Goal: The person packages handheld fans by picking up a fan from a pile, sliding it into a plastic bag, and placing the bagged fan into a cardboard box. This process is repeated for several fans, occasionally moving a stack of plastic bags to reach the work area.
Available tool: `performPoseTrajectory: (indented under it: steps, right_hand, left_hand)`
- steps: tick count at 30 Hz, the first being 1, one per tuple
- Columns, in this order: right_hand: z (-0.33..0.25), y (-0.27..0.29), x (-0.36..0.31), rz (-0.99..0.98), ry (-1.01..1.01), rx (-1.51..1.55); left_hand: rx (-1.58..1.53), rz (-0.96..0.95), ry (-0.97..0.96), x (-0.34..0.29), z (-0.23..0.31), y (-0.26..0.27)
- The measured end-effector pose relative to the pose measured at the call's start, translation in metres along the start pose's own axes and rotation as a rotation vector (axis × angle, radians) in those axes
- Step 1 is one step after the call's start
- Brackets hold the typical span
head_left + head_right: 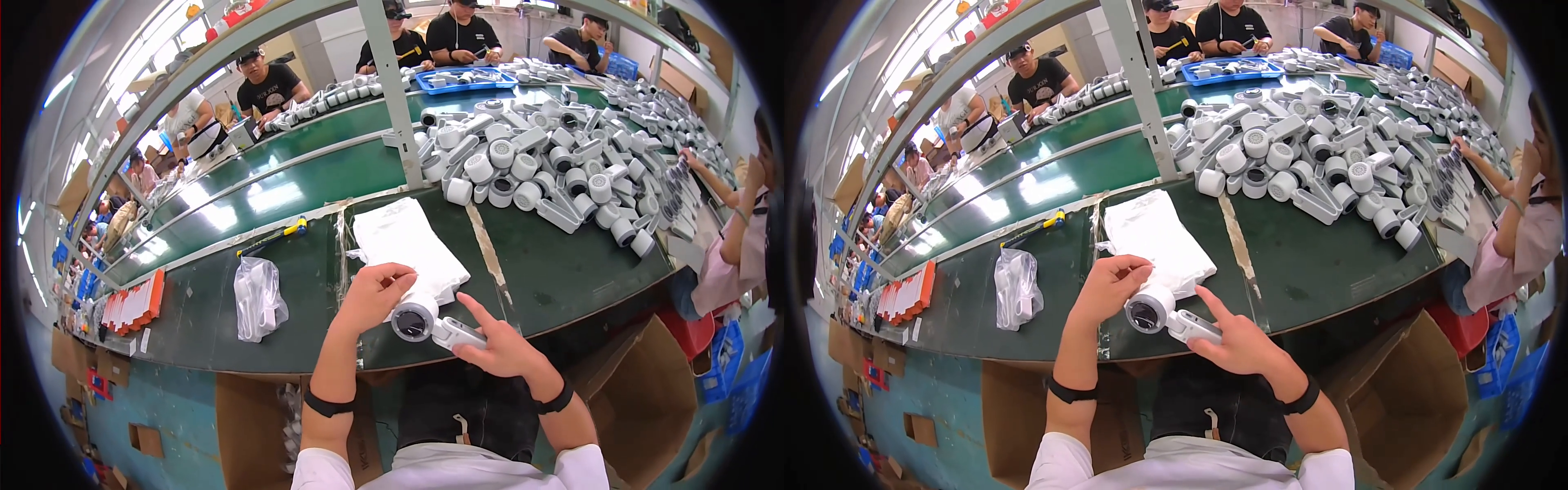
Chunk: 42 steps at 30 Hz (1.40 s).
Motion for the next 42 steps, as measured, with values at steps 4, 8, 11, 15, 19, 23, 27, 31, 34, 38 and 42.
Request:
performPoseTrajectory:
  steps: [4, 8, 11, 15, 19, 23, 27, 31, 34, 38, 42]
  right_hand:
    - [0.000, 0.001, 0.009, -0.065, -0.049, -0.051]
    - [0.005, 0.002, 0.016, -0.041, -0.060, -0.145]
    - [0.004, 0.004, 0.017, 0.020, -0.071, -0.178]
    - [-0.004, 0.009, 0.016, -0.042, -0.078, -0.203]
    - [0.008, 0.003, 0.025, -0.116, -0.055, -0.024]
    - [0.015, -0.010, 0.028, -0.235, 0.121, 0.148]
    - [0.030, 0.003, 0.021, -0.162, 0.124, 0.254]
    - [0.058, -0.005, 0.014, -0.021, 0.088, 0.372]
    - [0.044, -0.008, -0.013, -0.114, 0.016, 0.517]
    - [0.047, -0.003, -0.029, -0.004, 0.063, 0.211]
    - [0.066, 0.005, -0.041, 0.029, 0.124, 0.115]
  left_hand:
    - [-0.046, -0.014, -0.012, -0.005, -0.005, 0.005]
    - [-0.089, -0.018, 0.105, -0.013, 0.001, 0.010]
    - [-0.043, 0.003, 0.009, -0.016, 0.006, 0.011]
    - [0.154, 0.055, -0.174, -0.015, 0.023, 0.005]
    - [0.213, 0.042, -0.257, -0.018, 0.029, 0.010]
    - [0.120, 0.104, -0.198, -0.026, 0.012, 0.026]
    - [0.045, 0.053, -0.319, -0.004, 0.001, 0.004]
    - [-0.112, 0.079, -0.235, -0.021, 0.009, 0.004]
    - [-0.169, 0.062, -0.188, -0.044, 0.014, -0.007]
    - [-0.255, 0.124, -0.217, -0.051, 0.009, -0.028]
    - [-0.220, 0.078, -0.250, -0.042, 0.015, -0.034]
Point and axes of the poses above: each hand's wrist, its own x-axis towards the middle knuckle, its own y-axis out of the back of the hand, z = x × y, the point moved 5 cm from there along x, towards the middle knuckle, and after that the axes turned 2 degrees about z, right-handed, at the moved point
